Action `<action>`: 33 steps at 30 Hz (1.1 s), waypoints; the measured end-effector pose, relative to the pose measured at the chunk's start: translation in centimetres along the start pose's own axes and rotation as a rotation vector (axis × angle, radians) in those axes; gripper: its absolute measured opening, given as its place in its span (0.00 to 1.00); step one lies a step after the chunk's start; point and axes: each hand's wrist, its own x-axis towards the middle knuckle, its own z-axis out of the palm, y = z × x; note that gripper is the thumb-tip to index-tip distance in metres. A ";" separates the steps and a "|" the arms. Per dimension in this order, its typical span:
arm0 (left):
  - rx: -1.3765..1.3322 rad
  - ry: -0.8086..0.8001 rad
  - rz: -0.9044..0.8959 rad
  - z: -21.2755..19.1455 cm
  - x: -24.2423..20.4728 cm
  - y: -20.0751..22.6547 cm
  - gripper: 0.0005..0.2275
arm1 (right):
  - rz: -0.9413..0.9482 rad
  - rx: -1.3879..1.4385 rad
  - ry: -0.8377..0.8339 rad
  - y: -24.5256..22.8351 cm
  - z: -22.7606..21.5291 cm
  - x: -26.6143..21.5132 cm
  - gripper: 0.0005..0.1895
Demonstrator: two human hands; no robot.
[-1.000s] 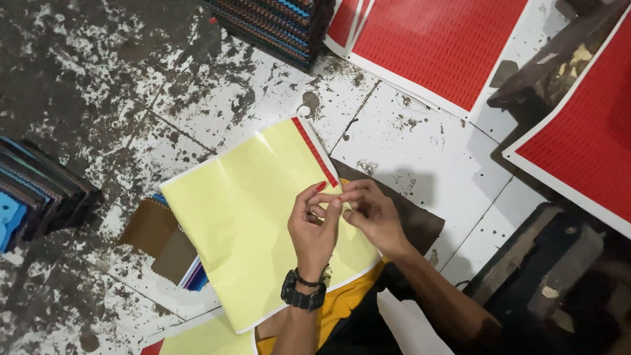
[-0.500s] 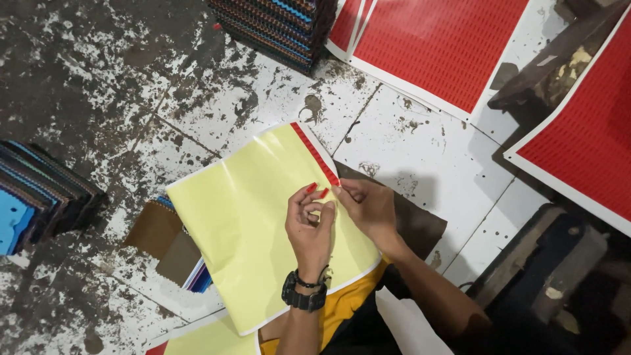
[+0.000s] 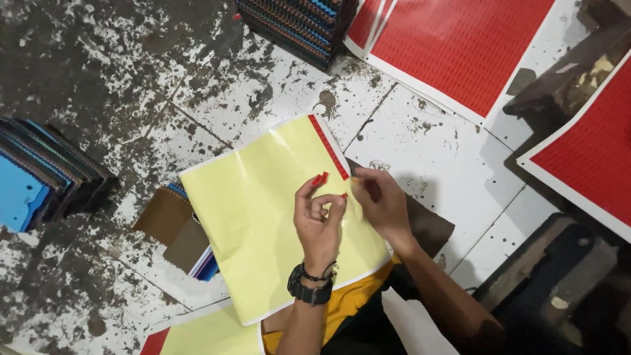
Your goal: The person peels small red adhesive strips from a yellow backing sheet and applies them to the edges of stacked colored notebooks. They repeat this process for multiple notebooks, placing each strip along the spine edge.
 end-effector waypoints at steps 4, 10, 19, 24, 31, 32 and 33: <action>0.026 -0.014 0.009 -0.1 -0.3 1.1 0.23 | 0.072 -0.098 -0.107 0.4 0.8 1.7 0.14; 0.120 -0.054 0.259 0.7 0.5 3.4 0.17 | 0.167 0.031 -0.101 -0.3 0.9 1.5 0.15; 0.046 -0.065 0.258 0.2 2.2 0.9 0.24 | 0.016 0.171 0.033 1.6 1.0 1.1 0.11; -0.087 -0.056 0.184 0.0 2.4 0.5 0.24 | 0.142 0.510 -0.196 1.4 0.2 0.1 0.15; -0.057 -0.052 0.196 -0.5 2.2 0.1 0.21 | 0.146 0.047 -0.195 -0.5 0.7 2.7 0.20; -0.059 -0.048 0.207 -0.5 2.3 0.0 0.20 | 0.133 0.077 -0.177 -0.8 0.7 2.8 0.19; -0.061 -0.043 0.218 -0.5 2.3 0.0 0.20 | 0.120 0.107 -0.159 -1.0 0.8 2.8 0.17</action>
